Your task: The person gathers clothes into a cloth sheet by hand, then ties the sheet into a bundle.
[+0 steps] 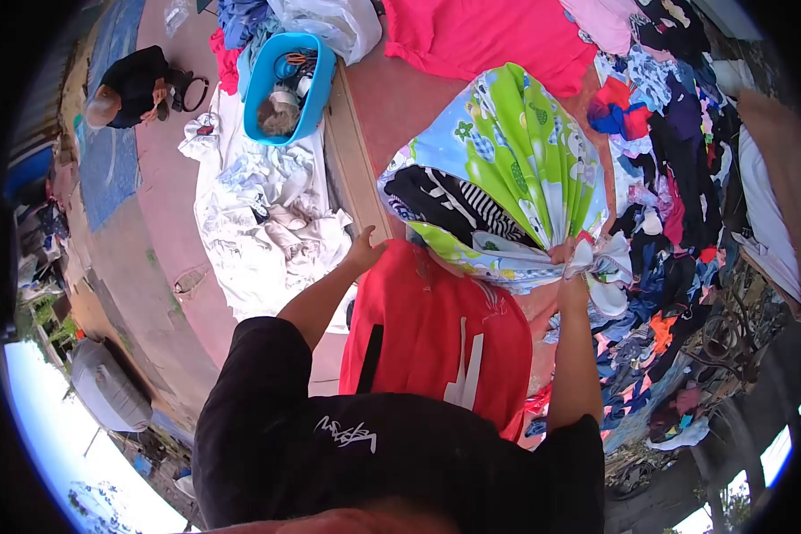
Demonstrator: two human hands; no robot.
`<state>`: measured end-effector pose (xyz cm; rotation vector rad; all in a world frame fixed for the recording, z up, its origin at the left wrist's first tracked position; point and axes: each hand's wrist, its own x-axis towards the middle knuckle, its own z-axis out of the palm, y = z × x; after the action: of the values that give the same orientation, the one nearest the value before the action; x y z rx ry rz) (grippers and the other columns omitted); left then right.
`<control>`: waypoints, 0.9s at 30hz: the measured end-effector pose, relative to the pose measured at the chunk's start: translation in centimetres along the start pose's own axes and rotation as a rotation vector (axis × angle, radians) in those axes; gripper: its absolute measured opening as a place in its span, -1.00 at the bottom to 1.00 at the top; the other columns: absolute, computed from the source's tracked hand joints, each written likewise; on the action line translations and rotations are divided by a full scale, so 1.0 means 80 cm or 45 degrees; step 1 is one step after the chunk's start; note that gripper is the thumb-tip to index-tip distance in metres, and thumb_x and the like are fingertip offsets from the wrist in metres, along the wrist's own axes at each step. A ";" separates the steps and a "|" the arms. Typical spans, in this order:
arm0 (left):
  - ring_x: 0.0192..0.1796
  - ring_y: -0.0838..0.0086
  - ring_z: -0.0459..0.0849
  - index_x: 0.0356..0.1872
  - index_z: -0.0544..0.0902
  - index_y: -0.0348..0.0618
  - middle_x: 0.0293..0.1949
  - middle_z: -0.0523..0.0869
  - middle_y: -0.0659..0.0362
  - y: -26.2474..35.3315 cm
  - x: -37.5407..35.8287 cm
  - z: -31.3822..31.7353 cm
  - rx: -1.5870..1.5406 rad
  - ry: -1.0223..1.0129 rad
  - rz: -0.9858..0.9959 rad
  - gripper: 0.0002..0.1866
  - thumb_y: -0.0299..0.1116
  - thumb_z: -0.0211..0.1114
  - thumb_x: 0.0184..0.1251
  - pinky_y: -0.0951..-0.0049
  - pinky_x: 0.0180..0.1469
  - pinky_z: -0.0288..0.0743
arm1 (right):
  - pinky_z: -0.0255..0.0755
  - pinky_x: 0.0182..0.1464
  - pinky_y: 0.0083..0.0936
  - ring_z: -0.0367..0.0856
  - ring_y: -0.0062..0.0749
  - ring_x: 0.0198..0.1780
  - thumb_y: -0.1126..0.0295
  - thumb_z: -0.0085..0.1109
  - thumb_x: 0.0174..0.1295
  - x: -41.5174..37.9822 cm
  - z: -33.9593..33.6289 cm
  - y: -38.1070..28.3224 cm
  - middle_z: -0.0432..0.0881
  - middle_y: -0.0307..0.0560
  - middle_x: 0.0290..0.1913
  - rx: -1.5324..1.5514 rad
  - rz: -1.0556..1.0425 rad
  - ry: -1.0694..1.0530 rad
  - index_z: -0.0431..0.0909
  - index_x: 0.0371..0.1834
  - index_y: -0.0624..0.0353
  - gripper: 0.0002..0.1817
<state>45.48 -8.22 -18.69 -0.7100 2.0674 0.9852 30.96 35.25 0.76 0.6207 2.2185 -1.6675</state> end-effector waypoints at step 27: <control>0.38 -0.01 0.41 0.37 0.43 -0.10 0.29 0.51 -0.05 0.342 0.229 0.321 0.343 -0.178 1.073 -0.32 -0.44 0.40 0.16 0.13 0.43 0.28 | 0.31 0.12 -0.30 0.62 -0.30 -0.22 0.37 0.13 0.35 0.028 -0.105 0.141 0.66 -0.16 -0.31 0.590 -0.683 -0.249 0.53 -0.42 0.11 -0.83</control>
<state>24.61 24.90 -33.25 0.4113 2.3321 1.1016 34.86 46.34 -7.28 -0.0713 1.9683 -2.4185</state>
